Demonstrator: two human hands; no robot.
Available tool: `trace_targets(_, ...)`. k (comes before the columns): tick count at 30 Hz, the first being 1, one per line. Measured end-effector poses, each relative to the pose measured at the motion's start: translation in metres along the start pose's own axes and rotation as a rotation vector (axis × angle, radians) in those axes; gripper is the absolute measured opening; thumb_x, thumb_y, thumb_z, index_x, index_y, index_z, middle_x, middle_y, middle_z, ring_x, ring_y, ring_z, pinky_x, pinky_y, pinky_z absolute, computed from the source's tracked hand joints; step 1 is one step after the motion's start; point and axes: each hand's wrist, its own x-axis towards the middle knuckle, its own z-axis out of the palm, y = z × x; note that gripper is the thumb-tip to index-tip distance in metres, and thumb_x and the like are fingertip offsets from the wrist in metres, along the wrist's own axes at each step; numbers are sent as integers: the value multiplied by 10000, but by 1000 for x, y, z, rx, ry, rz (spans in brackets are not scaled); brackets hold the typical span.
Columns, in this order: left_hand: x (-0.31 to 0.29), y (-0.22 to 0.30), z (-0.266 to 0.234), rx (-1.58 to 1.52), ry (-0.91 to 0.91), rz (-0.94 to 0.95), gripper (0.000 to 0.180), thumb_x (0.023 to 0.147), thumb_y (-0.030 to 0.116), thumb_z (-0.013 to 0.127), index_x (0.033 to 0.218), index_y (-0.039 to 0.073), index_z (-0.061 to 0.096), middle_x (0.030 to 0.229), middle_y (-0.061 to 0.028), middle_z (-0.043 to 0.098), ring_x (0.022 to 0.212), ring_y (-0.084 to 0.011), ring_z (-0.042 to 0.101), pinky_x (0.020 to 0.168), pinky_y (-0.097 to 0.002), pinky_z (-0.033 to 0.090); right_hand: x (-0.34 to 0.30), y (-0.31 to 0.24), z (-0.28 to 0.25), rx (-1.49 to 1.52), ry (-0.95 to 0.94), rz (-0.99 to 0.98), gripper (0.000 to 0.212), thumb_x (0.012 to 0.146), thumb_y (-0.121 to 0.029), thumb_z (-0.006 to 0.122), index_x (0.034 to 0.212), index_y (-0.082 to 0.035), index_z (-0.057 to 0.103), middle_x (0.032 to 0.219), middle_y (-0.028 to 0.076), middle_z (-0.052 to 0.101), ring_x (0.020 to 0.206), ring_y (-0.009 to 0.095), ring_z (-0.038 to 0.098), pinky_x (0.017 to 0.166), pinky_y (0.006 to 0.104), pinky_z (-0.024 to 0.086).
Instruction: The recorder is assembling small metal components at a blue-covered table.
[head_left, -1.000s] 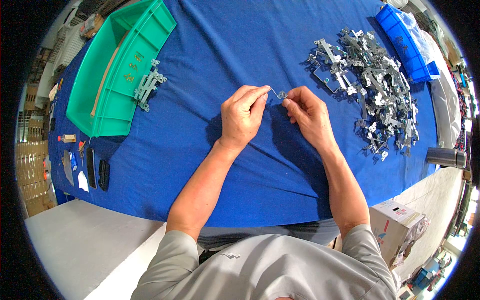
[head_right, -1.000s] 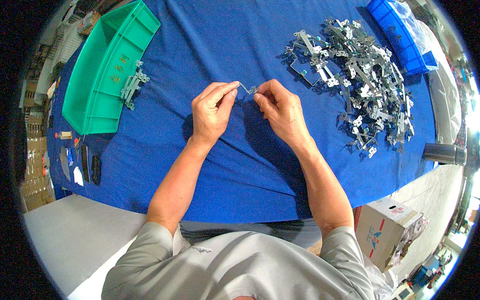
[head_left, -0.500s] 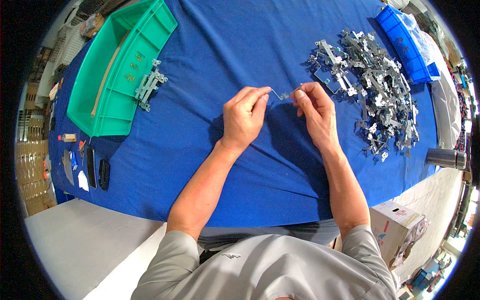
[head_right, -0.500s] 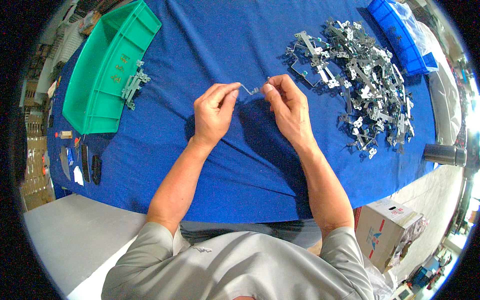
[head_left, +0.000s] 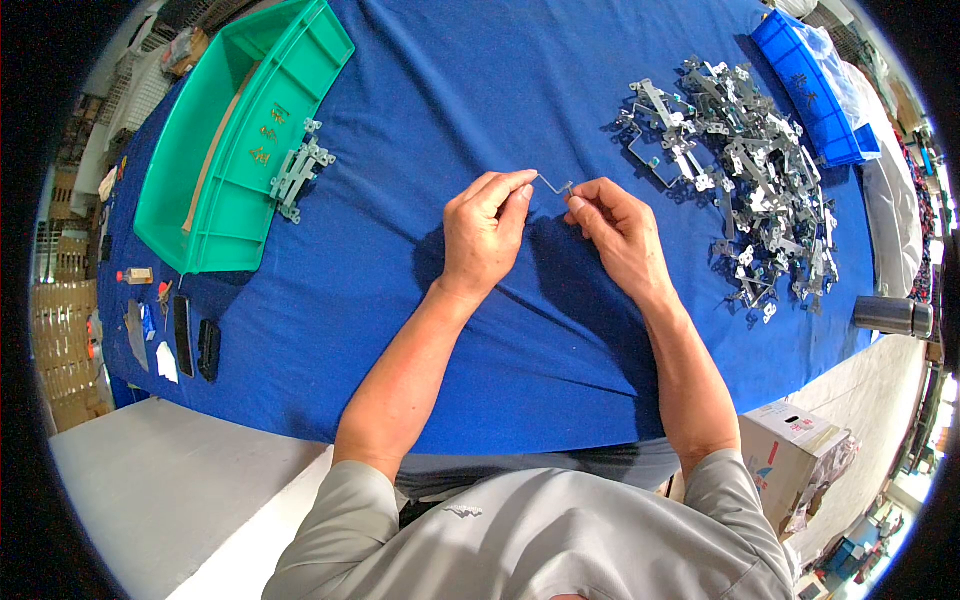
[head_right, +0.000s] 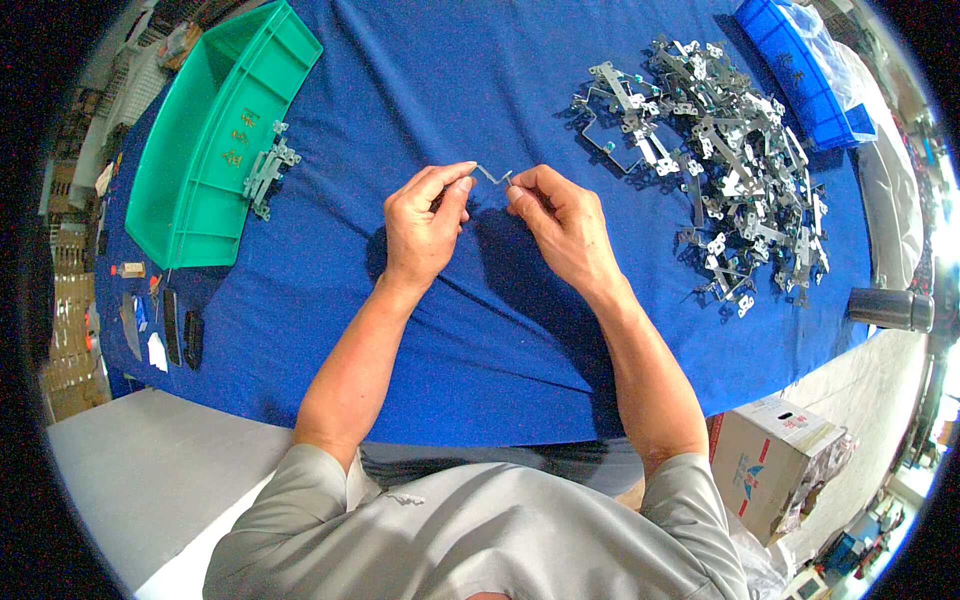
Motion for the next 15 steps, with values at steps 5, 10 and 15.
trace_targets(5, 3, 5, 0, 66, 36, 172, 147, 866, 10, 675, 1001, 10, 733, 868, -104, 699, 693, -150, 656, 614, -269, 517, 2, 8, -2, -90, 28, 16, 123, 928, -134, 649, 979, -22, 636, 728, 32, 629, 650, 73, 555, 571, 264, 461)
trace_targets(10, 1, 6, 0, 84, 25, 192, 155, 852, -2, 681, 996, 17, 736, 883, -119, 702, 732, -188, 680, 647, -287, 533, 2, 4, 7, 108, 105, -24, 147, 915, -131, 668, 1009, -29, 622, 759, 30, 617, 627, 73, 542, 554, 239, 448)
trace_targets(15, -1, 6, 2, 103, -29, 236, 153, 850, -1, 678, 989, 27, 737, 895, -123, 702, 749, -213, 687, 658, -301, 542, 3, 13, 0, -49, 72, -106, 154, 922, -145, 667, 997, -19, 620, 809, 32, 620, 646, 76, 546, 567, 239, 453)
